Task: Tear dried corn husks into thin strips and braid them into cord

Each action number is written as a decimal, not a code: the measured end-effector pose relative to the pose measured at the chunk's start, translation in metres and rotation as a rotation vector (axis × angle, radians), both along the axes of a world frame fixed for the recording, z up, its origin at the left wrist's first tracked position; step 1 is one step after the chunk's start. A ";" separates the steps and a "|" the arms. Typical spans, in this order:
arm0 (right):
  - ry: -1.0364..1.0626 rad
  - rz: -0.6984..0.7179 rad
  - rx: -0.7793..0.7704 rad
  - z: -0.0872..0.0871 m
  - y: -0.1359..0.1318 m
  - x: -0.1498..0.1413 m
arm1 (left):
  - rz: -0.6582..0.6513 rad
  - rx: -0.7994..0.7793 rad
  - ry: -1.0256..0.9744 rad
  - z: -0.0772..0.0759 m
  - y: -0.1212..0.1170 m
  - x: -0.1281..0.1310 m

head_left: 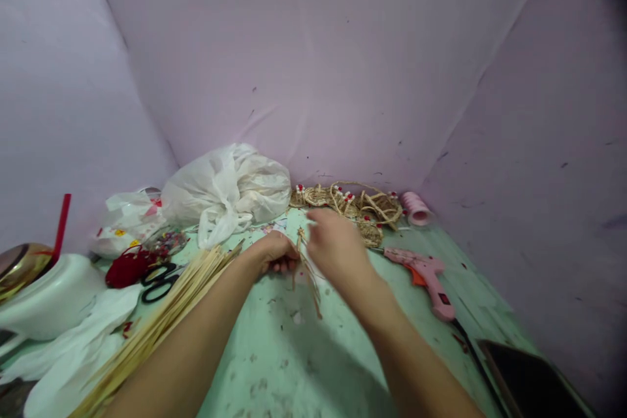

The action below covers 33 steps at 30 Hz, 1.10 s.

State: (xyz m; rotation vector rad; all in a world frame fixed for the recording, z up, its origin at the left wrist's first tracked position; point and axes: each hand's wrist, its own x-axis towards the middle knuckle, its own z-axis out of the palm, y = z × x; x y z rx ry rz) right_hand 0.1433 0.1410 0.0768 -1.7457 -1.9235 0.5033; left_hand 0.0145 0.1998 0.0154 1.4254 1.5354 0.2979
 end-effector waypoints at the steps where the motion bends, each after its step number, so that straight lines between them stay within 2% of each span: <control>1: -0.027 -0.098 0.007 -0.003 0.006 0.011 | -0.013 -0.024 -0.039 -0.001 0.000 0.000; 2: -0.039 -0.136 -0.038 -0.008 0.013 0.020 | -0.037 -0.058 -0.094 -0.003 0.001 -0.001; 5: 0.154 -0.057 -0.370 -0.036 0.029 0.035 | -0.074 -0.111 -0.235 -0.007 0.003 -0.002; 8: 0.303 0.013 -0.427 -0.063 0.036 0.031 | -0.066 -0.105 -0.228 -0.010 0.006 -0.002; 11: 0.379 0.040 -0.403 -0.078 0.037 0.022 | -0.072 -0.108 -0.169 -0.010 0.008 -0.001; 17: 0.457 -0.010 -0.400 -0.084 0.040 0.021 | -0.053 -0.131 -0.087 -0.005 0.008 0.003; 22: 0.549 -0.049 -0.498 -0.076 0.040 0.019 | -0.063 -0.115 -0.042 -0.002 0.007 0.004; 26: 0.476 -0.042 -0.465 -0.074 0.039 0.015 | -0.087 -0.094 -0.027 -0.002 0.007 0.002; 29: 0.416 0.006 -0.402 -0.081 0.041 0.013 | -0.095 -0.085 -0.036 -0.003 0.007 0.000; 33: 0.379 -0.041 -0.381 -0.090 0.046 0.011 | -0.095 -0.093 -0.054 -0.001 0.006 0.001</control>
